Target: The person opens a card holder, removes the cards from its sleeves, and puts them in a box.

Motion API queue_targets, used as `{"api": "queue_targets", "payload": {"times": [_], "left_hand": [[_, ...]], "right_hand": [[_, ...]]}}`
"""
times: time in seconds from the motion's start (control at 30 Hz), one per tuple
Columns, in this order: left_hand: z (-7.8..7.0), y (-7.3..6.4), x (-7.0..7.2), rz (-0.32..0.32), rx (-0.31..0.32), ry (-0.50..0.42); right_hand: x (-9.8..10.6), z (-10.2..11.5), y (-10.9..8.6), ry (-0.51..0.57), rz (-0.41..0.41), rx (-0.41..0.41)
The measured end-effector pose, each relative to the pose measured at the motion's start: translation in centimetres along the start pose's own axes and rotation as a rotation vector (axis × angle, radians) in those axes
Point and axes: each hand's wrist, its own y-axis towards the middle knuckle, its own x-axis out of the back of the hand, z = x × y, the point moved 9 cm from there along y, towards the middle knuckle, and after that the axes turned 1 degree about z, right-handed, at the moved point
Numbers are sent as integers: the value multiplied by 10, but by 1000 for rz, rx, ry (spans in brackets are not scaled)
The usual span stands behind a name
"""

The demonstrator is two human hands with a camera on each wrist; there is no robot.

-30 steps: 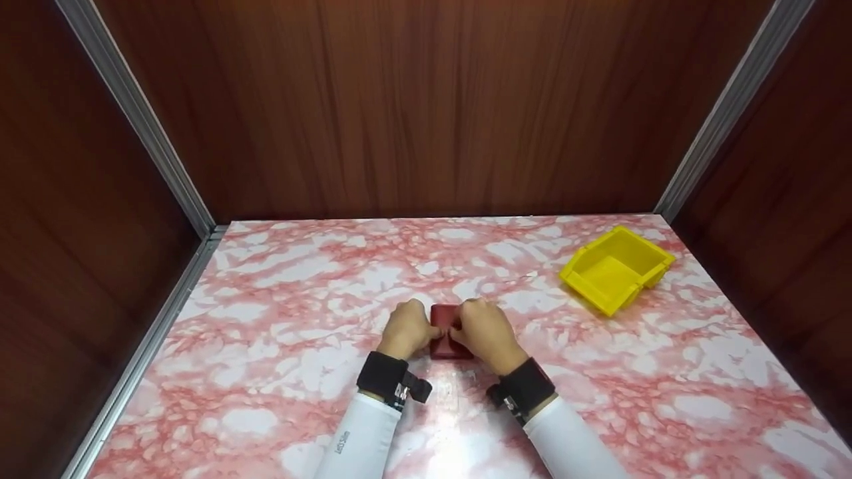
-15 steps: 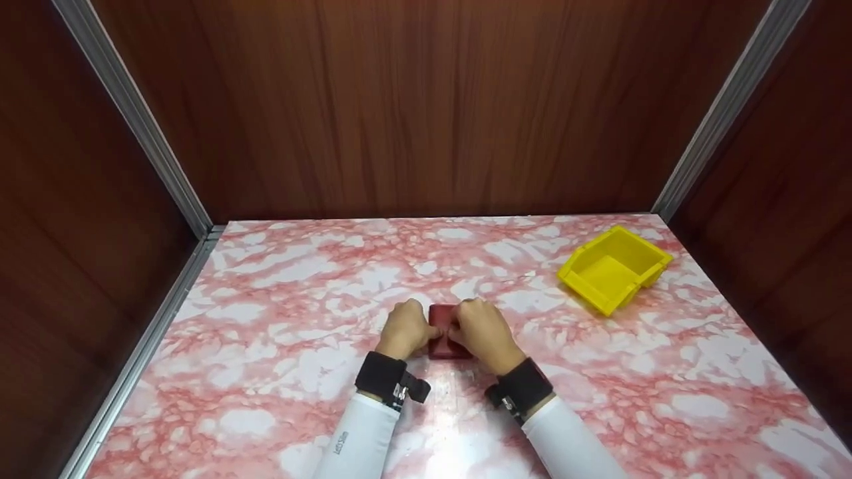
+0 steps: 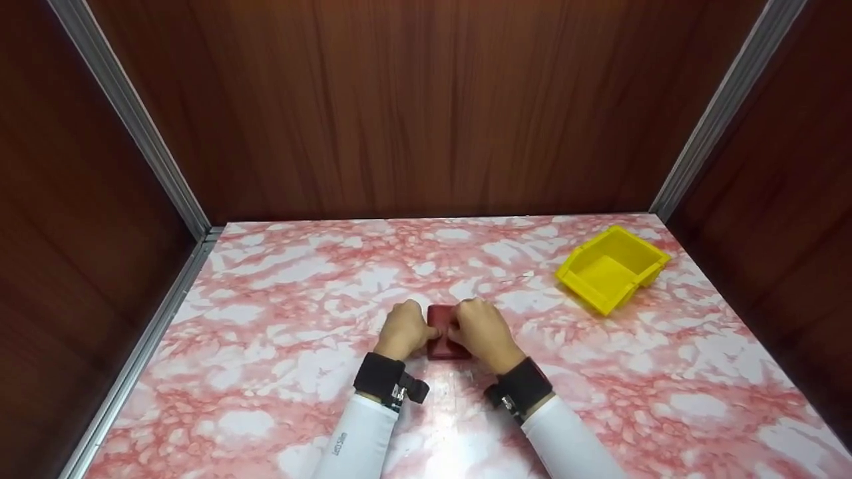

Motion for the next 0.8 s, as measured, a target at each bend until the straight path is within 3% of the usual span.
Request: {"api": "queue_targets", "payload": {"times": [0.37, 0.6, 0.8], "left_hand": [[0, 0, 1, -10, 3, 4], [-3, -9, 3, 47, 55, -32], [-13, -20, 10, 41, 51, -58]], "right_hand": [[2, 0, 0, 1, -20, 13], [0, 0, 1, -4, -13, 17], [2, 0, 1, 3, -7, 5]]}}
